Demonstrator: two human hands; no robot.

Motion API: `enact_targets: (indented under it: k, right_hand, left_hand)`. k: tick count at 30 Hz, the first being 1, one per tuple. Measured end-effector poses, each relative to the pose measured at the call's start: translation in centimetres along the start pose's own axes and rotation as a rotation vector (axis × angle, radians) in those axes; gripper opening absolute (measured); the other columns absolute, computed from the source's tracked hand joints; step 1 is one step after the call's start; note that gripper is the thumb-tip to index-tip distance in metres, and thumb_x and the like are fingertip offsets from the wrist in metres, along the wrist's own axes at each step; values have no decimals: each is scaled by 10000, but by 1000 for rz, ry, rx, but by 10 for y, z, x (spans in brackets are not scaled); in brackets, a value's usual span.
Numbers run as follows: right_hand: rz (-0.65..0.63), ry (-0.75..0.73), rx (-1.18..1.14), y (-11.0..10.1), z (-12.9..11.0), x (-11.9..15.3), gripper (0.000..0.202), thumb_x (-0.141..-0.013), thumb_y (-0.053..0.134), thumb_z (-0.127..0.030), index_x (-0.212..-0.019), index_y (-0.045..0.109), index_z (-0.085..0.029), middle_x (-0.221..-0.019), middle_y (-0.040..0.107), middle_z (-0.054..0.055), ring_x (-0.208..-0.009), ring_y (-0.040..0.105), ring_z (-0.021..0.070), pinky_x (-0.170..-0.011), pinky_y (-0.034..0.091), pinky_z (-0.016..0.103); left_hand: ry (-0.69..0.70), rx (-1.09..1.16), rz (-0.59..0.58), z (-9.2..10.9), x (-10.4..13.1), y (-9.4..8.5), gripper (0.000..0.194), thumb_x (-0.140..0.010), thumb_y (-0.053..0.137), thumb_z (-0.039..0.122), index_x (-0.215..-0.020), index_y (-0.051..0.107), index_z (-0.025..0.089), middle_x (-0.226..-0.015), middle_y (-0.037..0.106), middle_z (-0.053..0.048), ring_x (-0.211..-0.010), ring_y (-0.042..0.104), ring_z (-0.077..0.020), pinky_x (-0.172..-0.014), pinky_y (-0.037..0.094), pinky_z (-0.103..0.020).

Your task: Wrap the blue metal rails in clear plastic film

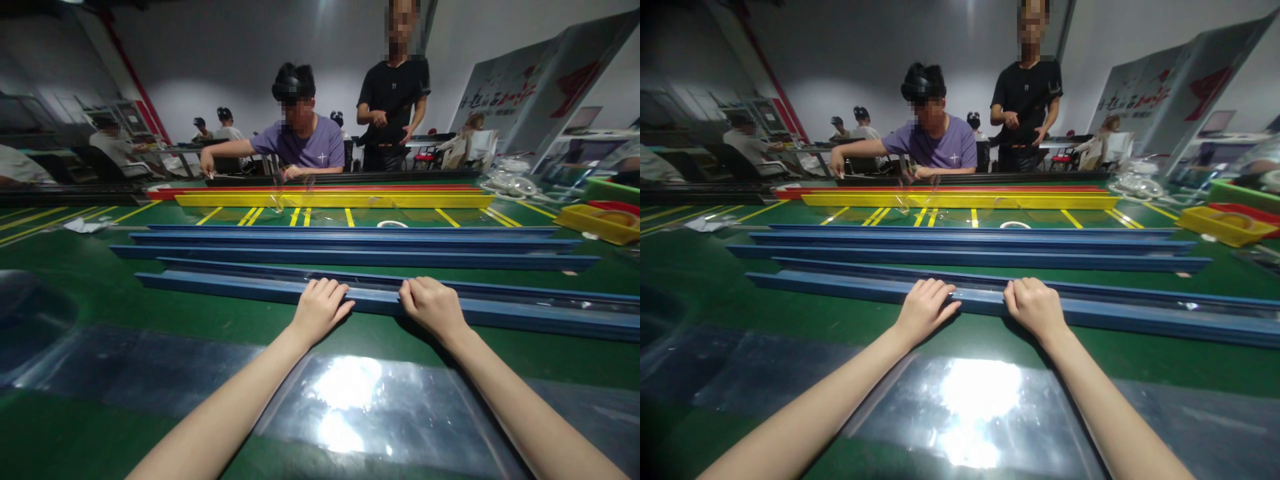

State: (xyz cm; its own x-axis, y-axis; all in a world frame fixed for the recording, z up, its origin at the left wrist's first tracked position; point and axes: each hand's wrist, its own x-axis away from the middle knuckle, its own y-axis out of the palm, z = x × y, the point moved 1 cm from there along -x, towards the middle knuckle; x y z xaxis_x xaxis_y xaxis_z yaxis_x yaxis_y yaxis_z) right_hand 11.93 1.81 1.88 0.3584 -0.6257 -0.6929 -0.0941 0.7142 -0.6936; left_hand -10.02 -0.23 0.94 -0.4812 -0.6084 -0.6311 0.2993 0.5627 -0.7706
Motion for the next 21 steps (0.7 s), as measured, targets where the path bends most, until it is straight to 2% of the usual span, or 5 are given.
enact_targets:
  k: [3, 9, 15, 21]
  right_hand:
    - [-25, 119, 55, -1, 9, 5, 375, -778, 369, -262, -444, 504, -159, -457, 534, 27, -437, 444, 96, -431, 181, 229]
    - [-154, 308, 113, -7, 24, 10, 379, -770, 354, -288, -475, 553, -156, -517, 590, 51, -437, 465, 112, -436, 173, 229]
    - [-236, 348, 81, -9, 23, 9, 397, -789, 331, -304, -516, 581, -161, -565, 617, 64, -482, 501, 130, -445, 175, 230]
    - [-294, 336, 0, -10, 22, 10, 397, -811, 324, -316, -537, 575, -175, -615, 636, 40, -526, 521, 127, -458, 185, 222]
  left_hand:
    - [-9, -5, -10, 0, 0, -1, 269, -847, 401, 388, -892, 539, 162, -777, 587, -36, -738, 499, -169, -656, 334, -295]
    - [-40, -49, -50, 1, 0, -1, 325, -834, 396, 449, -877, 549, 166, -787, 581, -44, -752, 492, -177, -659, 327, -306]
    - [-41, -101, -58, 1, 0, 0, 353, -830, 390, 466, -711, 537, 167, -732, 560, -44, -718, 479, -172, -638, 316, -301]
    - [-39, -131, -39, 2, 0, 0, 358, -819, 410, 473, -677, 519, 163, -683, 545, -36, -679, 475, -166, -615, 308, -289]
